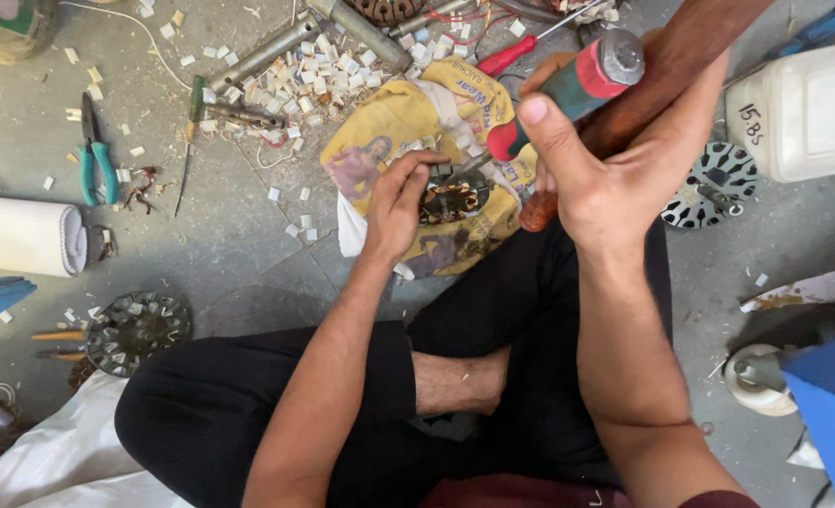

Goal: The person uses a screwdriver, pliers, and a hammer to disassemble and repair a fan motor while sitting on the floor.

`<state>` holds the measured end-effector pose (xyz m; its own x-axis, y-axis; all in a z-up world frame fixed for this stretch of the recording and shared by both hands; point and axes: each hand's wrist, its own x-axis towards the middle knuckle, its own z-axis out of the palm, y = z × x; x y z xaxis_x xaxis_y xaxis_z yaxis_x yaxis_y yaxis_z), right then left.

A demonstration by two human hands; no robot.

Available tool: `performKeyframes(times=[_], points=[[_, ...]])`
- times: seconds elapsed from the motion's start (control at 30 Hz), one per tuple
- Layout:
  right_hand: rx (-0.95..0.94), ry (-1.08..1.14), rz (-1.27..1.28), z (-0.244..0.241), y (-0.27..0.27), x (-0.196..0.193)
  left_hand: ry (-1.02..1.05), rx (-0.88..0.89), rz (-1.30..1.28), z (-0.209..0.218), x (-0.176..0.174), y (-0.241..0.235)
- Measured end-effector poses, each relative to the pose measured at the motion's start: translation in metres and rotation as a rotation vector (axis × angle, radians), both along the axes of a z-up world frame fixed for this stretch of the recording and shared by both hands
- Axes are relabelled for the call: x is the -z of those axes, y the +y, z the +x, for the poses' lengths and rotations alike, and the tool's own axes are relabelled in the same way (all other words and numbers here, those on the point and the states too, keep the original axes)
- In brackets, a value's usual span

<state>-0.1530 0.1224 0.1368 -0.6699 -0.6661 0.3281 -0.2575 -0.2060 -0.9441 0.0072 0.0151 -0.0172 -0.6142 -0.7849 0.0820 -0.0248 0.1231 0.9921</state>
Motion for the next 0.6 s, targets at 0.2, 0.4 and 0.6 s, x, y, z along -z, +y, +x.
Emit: performKeyframes(times=[0.2,0.4,0.6], points=[[-0.044,-0.135,-0.049,0.018,-0.019,-0.027,-0.067,-0.186,0.07,-0.004,0.012,0.008],[-0.077,0.01,-0.061,0.015,-0.019,-0.014,-0.092,-0.218,0.125,-0.007,0.001,0.019],[-0.104,0.28,-0.003,0.006,-0.034,-0.001,0.192,0.016,-0.05,-0.003,-0.031,-0.004]])
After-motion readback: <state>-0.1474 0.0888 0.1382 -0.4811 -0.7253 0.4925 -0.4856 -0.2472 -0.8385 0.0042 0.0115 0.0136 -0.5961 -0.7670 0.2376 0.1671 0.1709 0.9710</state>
